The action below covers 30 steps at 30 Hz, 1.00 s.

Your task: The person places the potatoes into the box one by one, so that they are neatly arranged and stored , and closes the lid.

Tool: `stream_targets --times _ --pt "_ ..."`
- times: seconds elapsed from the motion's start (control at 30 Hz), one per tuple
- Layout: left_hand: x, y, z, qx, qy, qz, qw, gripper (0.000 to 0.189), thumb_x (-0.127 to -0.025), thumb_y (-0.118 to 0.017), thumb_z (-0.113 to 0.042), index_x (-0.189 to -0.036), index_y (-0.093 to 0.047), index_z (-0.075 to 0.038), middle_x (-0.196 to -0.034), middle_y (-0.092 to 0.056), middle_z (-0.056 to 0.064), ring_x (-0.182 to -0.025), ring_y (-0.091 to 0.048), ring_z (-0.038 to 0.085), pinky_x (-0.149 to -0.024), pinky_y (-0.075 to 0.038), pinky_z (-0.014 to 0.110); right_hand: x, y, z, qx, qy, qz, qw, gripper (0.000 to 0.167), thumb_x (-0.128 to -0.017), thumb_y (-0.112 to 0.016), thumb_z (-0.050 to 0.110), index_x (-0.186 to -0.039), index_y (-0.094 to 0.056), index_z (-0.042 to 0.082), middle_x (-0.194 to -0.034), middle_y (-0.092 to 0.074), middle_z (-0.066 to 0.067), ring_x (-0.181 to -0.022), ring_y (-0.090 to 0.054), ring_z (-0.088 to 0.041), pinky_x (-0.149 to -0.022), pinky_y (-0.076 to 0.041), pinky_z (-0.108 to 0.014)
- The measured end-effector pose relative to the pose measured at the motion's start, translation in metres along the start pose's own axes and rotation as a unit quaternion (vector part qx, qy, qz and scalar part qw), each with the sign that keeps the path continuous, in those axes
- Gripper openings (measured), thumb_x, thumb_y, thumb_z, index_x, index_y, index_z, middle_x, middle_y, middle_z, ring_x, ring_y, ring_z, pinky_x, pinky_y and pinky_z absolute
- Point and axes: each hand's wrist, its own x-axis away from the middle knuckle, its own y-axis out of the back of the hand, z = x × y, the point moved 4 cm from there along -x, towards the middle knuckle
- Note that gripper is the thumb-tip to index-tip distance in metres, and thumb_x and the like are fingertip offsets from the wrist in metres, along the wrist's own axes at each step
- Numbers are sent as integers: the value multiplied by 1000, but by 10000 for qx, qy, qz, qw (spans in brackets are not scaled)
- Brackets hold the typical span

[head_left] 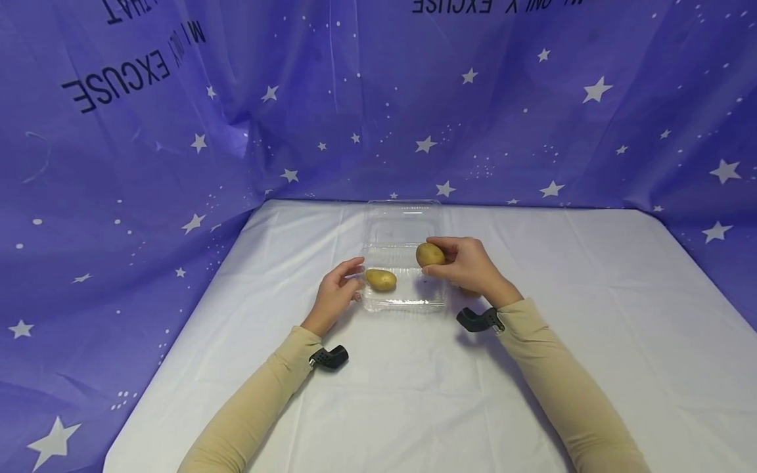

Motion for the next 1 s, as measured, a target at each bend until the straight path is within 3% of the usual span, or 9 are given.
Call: stream_targets --times 0.17,0.37,0.57,0.8,1.0 --pt "-1 0 0 32 -22 -7 10000 53 -90 -52 5 -143 -53 6 -140 -56 33 -96 -63 29 -65 -53 13 -2 -14 9 -4 129 251 9996 61 -79 -84 12 -133 -63 -7 -122 -72 -24 -103 -73 -31 -83 -60 -21" --pt "-2 -1 -2 30 -54 -28 10000 54 -89 -52 5 -142 -52 7 -139 -56 33 -91 -63 17 -65 -53 14 -4 -30 17 402 472 327 9975 60 -77 -86 14 -130 -67 -5 -123 -72 -21 -101 -74 -28 -84 -62 -29" --pt "-1 -2 0 54 -7 -10 10000 53 -90 -51 5 -143 -52 7 -141 -55 33 -107 -62 45 -66 -53 14 -5 -43 26 663 759 374 9942 59 -76 -86 18 -127 -68 -4 -120 -74 -20 -102 -75 -29 -86 -63 -33" --pt "-16 -1 31 61 -6 -30 10000 55 -91 -51 5 -145 -51 5 -144 -54 32 -114 -60 50 -66 -52 13 -7 -57 27 565 741 743 9929 61 -79 -84 20 -130 -66 -6 -123 -73 -20 -102 -74 -26 -86 -62 -33" --pt "-18 1 38 53 -123 -80 9999 54 -90 -53 4 -144 -55 -1 -141 -57 27 -110 -62 46 -64 -52 13 -7 -65 25 574 714 985 9909 63 -80 -84 22 -132 -64 -7 -126 -71 -21 -108 -73 -30 -93 -61 -36"
